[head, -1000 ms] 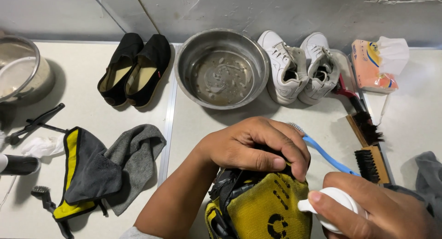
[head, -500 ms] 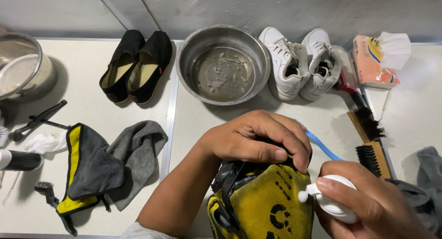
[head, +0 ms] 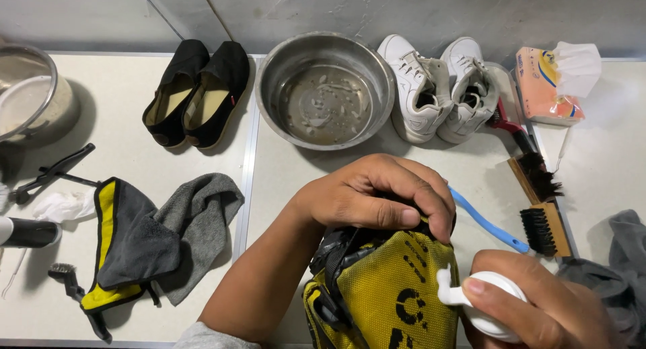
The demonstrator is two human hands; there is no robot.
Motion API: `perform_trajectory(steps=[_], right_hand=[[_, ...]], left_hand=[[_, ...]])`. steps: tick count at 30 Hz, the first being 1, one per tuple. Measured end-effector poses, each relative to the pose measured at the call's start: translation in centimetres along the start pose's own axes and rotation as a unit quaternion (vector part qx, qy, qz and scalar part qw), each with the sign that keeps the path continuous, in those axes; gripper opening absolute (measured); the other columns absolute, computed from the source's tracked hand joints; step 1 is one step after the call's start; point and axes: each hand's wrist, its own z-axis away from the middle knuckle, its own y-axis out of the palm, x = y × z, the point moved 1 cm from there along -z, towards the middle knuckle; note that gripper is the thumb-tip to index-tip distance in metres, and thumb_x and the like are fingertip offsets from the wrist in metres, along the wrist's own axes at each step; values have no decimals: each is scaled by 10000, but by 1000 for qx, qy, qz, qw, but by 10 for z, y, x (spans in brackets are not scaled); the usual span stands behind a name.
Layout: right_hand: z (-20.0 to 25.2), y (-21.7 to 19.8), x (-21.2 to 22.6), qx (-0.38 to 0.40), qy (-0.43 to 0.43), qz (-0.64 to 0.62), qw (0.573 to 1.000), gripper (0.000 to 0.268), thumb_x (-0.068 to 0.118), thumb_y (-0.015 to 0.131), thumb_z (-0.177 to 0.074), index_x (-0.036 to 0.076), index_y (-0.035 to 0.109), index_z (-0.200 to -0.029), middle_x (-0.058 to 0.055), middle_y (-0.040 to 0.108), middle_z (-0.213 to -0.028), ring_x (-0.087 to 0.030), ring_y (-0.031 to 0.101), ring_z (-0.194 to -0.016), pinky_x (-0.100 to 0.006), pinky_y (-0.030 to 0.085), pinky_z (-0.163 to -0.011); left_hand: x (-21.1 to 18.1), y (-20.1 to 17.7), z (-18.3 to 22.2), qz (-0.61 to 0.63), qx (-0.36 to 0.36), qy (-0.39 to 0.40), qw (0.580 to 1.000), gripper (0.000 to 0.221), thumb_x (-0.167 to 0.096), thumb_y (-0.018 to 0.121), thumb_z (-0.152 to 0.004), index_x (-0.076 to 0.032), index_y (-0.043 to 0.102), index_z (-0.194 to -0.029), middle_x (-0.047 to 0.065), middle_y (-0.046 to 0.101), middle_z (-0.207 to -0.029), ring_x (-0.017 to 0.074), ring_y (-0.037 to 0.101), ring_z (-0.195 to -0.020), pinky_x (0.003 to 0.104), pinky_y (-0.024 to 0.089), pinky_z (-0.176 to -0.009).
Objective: Scrubbing and wiping a yellow bag clean using a brush, cleaning solution, and a cloth.
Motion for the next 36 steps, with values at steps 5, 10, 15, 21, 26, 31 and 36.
perform_trajectory(steps=[5,10,15,21,26,31,36], right_hand=[[-40,-31,25,-100,250,-232,935,119,141,891,-587,129,790,-650,32,641,-482,-93,500,-358,-208,348,-431],[-67,1,-73,-305,169,-322,880,606,-159,573,-942,105,253,-1383,-258,484,-1136,-304,590,-841,-397,562,-817],[-90,38,-128,-256,326,-321,851,922,-105,563,-915,310,84,-1585,-248,377,-1419,-324,557,-963,-472,572,-620],[-97,74,-138,-253,330,-273,868,880,-66,698,-882,51,189,-1590,-405,441,-1404,-523,520,-1286,-599,418,-1097],[-100,78,-136,-248,360,-147,887,1030,18,838,-798,110,218,-1615,-231,514,-1396,-458,540,-1306,-594,427,-1109],[-33,52,-18,-369,94,-278,882,880,-3,726,-781,-30,237,-1512,-311,430,-1350,-433,540,-1255,-495,439,-1117],[9,141,32,-200,521,-608,565,686,280,629,-721,-78,533,-1298,-326,686,-1273,-442,664,-1147,-484,476,-1119]], left_hand=[[0,0,0,-5,-3,1,1000,270,-287,536,-1097,-70,682,-1162,99,688,-1172,237,669,-1130,388,523,-1123],[-2,0,-4,6,16,25,1000,270,-301,524,-1090,-79,668,-1143,96,680,-1137,246,659,-1086,413,527,-1076],[3,3,-4,-52,13,40,998,423,-505,490,-1079,-117,658,-1093,73,669,-1080,232,665,-1018,440,484,-1099],[-7,12,-1,-24,-52,15,998,314,-287,606,-921,-36,742,-1052,112,706,-1055,213,672,-1029,395,547,-968],[-21,16,2,-130,-97,-37,986,326,-167,572,-890,-33,713,-1152,163,692,-1158,276,641,-1142,492,537,-1009],[-50,23,6,-323,-119,-191,919,479,-270,496,-814,-135,637,-1252,99,622,-1305,243,620,-1226,402,543,-1019],[-58,38,7,-347,-177,-330,860,541,-349,465,-811,-205,643,-1301,72,739,-1276,224,717,-1100,361,557,-913]])
